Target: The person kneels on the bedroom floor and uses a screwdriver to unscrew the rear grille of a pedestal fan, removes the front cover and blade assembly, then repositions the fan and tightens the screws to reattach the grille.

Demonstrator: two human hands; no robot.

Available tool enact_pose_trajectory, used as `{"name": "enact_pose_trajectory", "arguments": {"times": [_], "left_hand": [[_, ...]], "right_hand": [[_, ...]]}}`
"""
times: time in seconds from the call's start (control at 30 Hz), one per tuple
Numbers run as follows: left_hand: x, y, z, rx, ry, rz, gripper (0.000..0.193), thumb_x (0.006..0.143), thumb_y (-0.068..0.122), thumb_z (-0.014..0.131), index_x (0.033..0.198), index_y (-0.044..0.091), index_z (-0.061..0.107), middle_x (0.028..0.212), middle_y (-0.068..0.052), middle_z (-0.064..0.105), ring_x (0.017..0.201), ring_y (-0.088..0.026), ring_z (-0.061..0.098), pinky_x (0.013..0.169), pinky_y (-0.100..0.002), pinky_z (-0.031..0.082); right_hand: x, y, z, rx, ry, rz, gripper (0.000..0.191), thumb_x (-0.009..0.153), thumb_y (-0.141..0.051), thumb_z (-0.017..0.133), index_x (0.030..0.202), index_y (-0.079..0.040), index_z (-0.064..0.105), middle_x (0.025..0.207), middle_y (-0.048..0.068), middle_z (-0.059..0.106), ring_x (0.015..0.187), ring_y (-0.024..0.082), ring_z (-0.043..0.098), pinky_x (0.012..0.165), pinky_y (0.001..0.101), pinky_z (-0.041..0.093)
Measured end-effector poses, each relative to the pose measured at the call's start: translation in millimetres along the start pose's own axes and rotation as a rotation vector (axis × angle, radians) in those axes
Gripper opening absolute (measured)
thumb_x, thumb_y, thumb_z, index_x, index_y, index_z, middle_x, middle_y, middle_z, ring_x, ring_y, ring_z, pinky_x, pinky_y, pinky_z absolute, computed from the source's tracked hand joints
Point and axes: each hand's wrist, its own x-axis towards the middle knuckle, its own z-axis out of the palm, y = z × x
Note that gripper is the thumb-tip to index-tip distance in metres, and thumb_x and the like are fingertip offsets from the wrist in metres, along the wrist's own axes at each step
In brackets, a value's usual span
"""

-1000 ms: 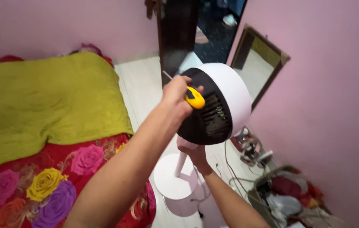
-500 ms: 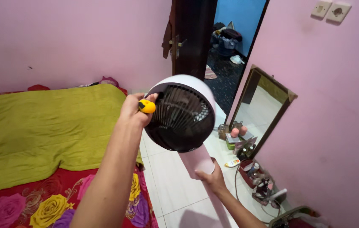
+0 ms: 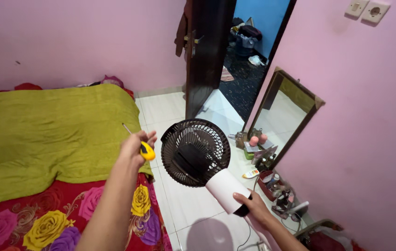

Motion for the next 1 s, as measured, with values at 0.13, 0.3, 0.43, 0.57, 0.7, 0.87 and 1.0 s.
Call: {"name": "enact_pose_trajectory", "arguments": {"times": [0.13, 0.3, 0.43, 0.57, 0.7, 0.87, 1.0], "left_hand": [[5, -26, -27, 0.141, 0.107, -0.071, 0.029, 0.099, 0.018, 0.055, 0.122, 0.002, 0.049, 0.114, -0.020, 0.069, 0.075, -0.025, 0.062, 0.056, -0.033, 0.050], [2, -43, -42, 0.338, 0.108, -0.133, 0.040, 0.096, 0.033, 0.067, 0.121, 0.008, 0.050, 0.096, -0.010, 0.064, 0.068, -0.019, 0.053, 0.054, -0.034, 0.047], [2, -50, -40, 0.460, 0.072, -0.160, 0.048, 0.090, 0.047, 0.071, 0.119, 0.013, 0.054, 0.094, -0.006, 0.066, 0.071, -0.018, 0.053, 0.056, -0.035, 0.046], [3, -54, -36, 0.431, -0.058, -0.158, 0.050, 0.086, 0.059, 0.068, 0.114, 0.018, 0.061, 0.088, -0.001, 0.064, 0.074, -0.016, 0.055, 0.055, -0.033, 0.046], [1, -54, -32, 0.399, -0.094, -0.120, 0.051, 0.088, 0.062, 0.068, 0.107, 0.015, 0.060, 0.087, 0.001, 0.063, 0.079, -0.016, 0.060, 0.056, -0.033, 0.046], [-11, -53, -24, 0.428, -0.123, -0.102, 0.049, 0.086, 0.061, 0.066, 0.109, 0.018, 0.063, 0.088, 0.001, 0.066, 0.078, -0.015, 0.058, 0.055, -0.032, 0.045], [-22, -52, -18, 0.417, -0.119, -0.093, 0.051, 0.086, 0.060, 0.067, 0.110, 0.015, 0.059, 0.091, 0.000, 0.068, 0.080, -0.016, 0.060, 0.056, -0.032, 0.046]], "right_hand": [[-7, 9, 2, 0.103, -0.012, -0.030, 0.073, 0.078, -0.042, 0.076, 0.130, 0.007, 0.058, 0.106, 0.015, 0.070, 0.093, 0.021, 0.067, 0.083, 0.0355, 0.056], [-11, 21, 3, 0.249, 0.042, 0.000, 0.078, 0.078, -0.042, 0.074, 0.139, -0.001, 0.049, 0.116, 0.015, 0.068, 0.103, 0.022, 0.066, 0.090, 0.0381, 0.055], [-16, 25, 4, 0.305, -0.024, -0.038, 0.082, 0.078, -0.046, 0.073, 0.141, 0.001, 0.050, 0.115, 0.016, 0.068, 0.102, 0.024, 0.066, 0.089, 0.0412, 0.055], [-23, 24, 7, 0.319, -0.026, -0.047, 0.081, 0.077, -0.049, 0.071, 0.138, 0.000, 0.050, 0.109, 0.013, 0.067, 0.096, 0.022, 0.066, 0.082, 0.0398, 0.057], [-30, 22, 10, 0.304, -0.055, -0.083, 0.079, 0.079, -0.052, 0.069, 0.134, 0.002, 0.052, 0.098, 0.014, 0.065, 0.082, 0.021, 0.063, 0.068, 0.0380, 0.055], [-40, 21, 11, 0.308, -0.053, -0.101, 0.079, 0.080, -0.051, 0.069, 0.136, 0.001, 0.051, 0.096, 0.013, 0.065, 0.079, 0.019, 0.062, 0.066, 0.0366, 0.054], [-45, 22, 10, 0.329, -0.051, -0.130, 0.080, 0.079, -0.047, 0.070, 0.138, 0.002, 0.048, 0.106, 0.012, 0.067, 0.092, 0.018, 0.065, 0.079, 0.0345, 0.056]]}}
